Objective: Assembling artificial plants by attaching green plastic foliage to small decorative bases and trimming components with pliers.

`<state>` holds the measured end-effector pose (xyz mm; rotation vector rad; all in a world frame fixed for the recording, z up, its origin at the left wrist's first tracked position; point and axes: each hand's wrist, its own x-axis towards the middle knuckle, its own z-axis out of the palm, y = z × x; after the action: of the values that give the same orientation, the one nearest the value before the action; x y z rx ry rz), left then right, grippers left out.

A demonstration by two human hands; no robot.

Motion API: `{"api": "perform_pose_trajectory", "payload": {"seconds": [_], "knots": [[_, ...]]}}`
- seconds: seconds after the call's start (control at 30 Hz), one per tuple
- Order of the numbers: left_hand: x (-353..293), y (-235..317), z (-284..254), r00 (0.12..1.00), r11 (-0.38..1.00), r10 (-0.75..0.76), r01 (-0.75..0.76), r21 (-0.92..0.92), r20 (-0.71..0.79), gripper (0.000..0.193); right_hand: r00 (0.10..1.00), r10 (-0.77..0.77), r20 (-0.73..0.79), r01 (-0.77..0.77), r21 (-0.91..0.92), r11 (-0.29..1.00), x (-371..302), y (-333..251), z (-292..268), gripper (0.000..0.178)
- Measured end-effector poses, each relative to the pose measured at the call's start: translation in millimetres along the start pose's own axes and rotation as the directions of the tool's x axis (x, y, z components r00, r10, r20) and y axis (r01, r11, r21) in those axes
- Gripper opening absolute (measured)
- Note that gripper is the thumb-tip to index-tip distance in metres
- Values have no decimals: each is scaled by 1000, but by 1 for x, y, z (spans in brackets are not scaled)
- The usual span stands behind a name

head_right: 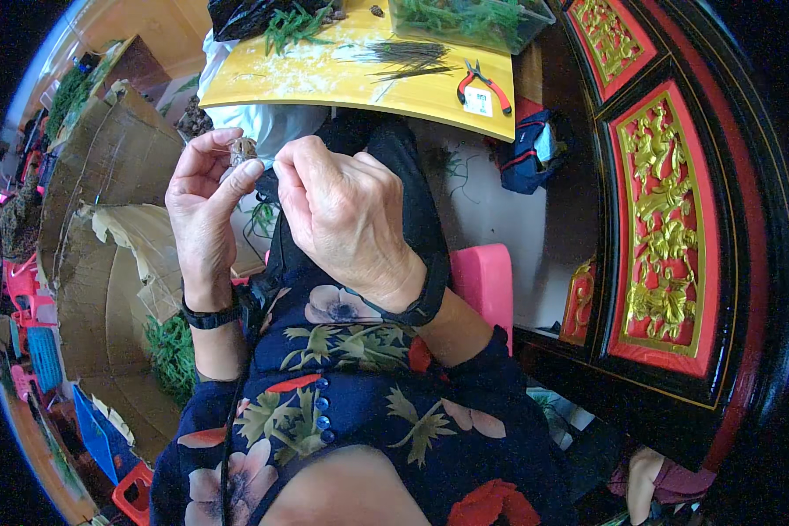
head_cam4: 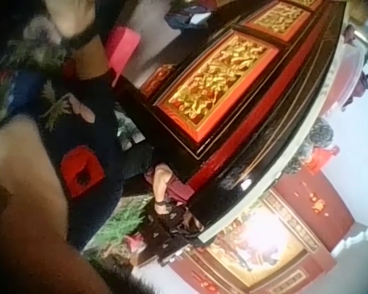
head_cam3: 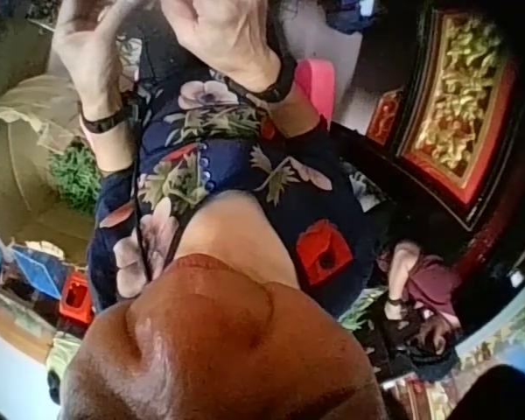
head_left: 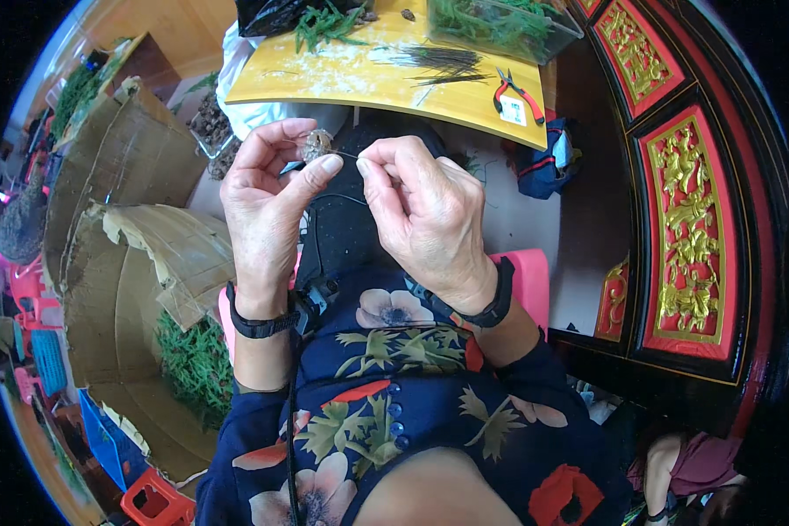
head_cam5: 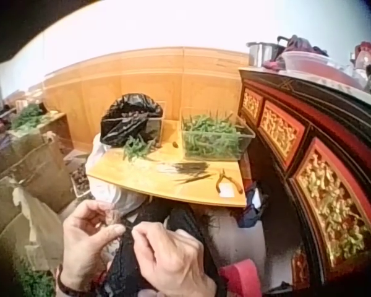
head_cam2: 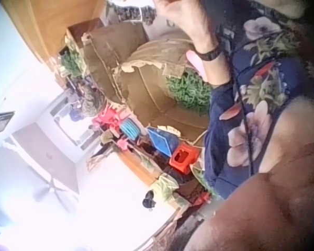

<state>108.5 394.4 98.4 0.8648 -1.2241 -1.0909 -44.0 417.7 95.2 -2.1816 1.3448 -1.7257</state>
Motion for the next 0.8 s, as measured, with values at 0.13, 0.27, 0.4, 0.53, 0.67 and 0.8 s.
{"api": "perform_pose_trajectory", "payload": {"seconds": [0.13,0.27,0.4,0.53,0.67,0.8], "knots": [[1,-1,-1,1000,1000,-5,5,25,14,38,1000,-16,12,16,5,1000,0,0,0,12],[0,3,0,999,999,-41,41,25,12,38,999,-14,29,14,-2,1000,0,0,-1,13],[1,0,0,1000,999,-20,19,34,20,38,1000,2,7,-2,1,1000,0,1,0,13],[0,3,0,993,993,-114,115,-32,44,38,1000,21,-7,-21,-10,1000,-2,3,1,13],[-2,-2,2,993,989,-83,92,-119,80,37,999,36,2,-36,-26,999,-3,1,0,13],[0,-6,-1,989,981,-99,115,-153,108,35,999,47,7,-47,-22,999,-4,1,1,13]]}}
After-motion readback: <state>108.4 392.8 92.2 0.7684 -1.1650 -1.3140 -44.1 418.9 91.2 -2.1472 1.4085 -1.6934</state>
